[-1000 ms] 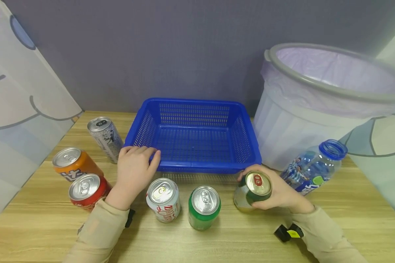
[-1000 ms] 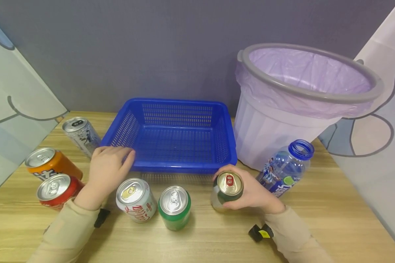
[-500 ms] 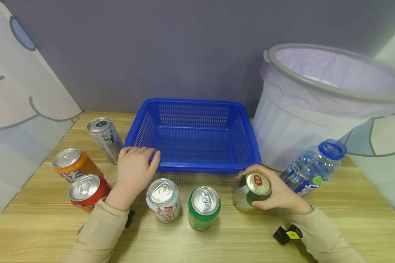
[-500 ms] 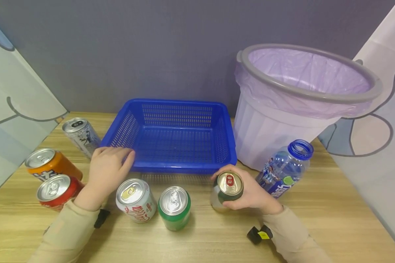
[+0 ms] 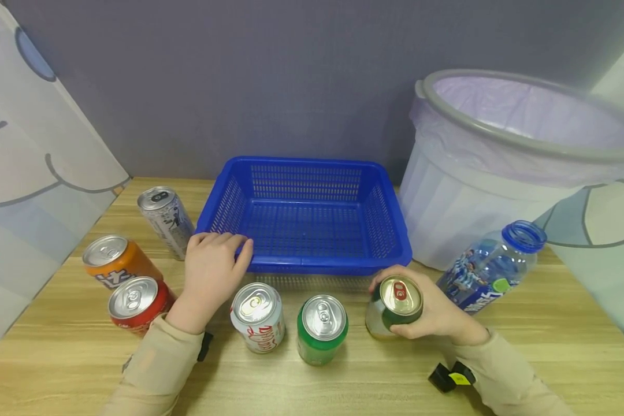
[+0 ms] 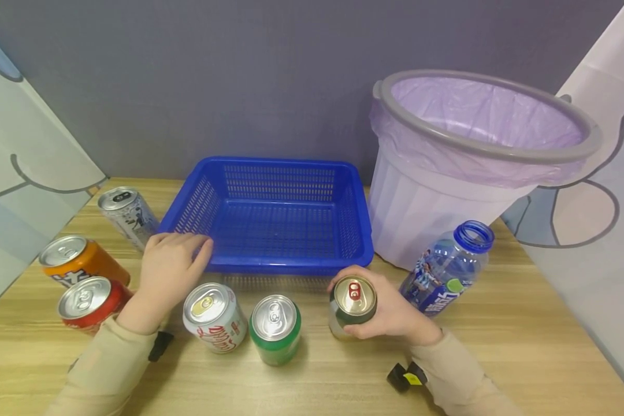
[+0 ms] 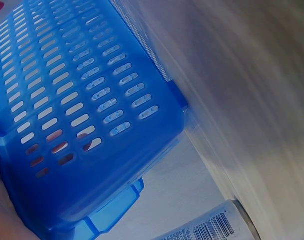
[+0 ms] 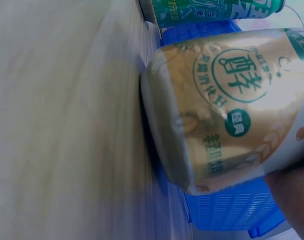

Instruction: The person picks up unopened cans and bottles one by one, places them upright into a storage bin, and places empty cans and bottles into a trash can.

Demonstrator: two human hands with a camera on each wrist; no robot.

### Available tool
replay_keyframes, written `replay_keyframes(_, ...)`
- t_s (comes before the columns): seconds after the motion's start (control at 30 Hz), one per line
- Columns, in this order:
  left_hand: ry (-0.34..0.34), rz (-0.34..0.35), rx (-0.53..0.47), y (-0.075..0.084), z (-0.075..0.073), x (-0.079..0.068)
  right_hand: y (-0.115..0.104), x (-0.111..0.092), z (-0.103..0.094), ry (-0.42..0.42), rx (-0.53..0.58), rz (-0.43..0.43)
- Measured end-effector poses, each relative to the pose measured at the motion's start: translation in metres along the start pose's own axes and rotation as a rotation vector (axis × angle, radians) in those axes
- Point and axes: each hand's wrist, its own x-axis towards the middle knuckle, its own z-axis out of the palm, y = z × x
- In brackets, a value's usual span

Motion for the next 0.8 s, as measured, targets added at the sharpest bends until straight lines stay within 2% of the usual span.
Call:
replay_keyframes(0.43, 0.012, 0.003, 0.003, -0.001, 0.001, -0.001, -0.004, 0.003, 0.002, -0.015, 0.015, -0.007)
replay_keyframes(0.8, -0.009, -0.003, 0.003, 0.000, 0.001, 0.000, -0.010, 0.005, 0.000, 0.009, 0.003, -0.027)
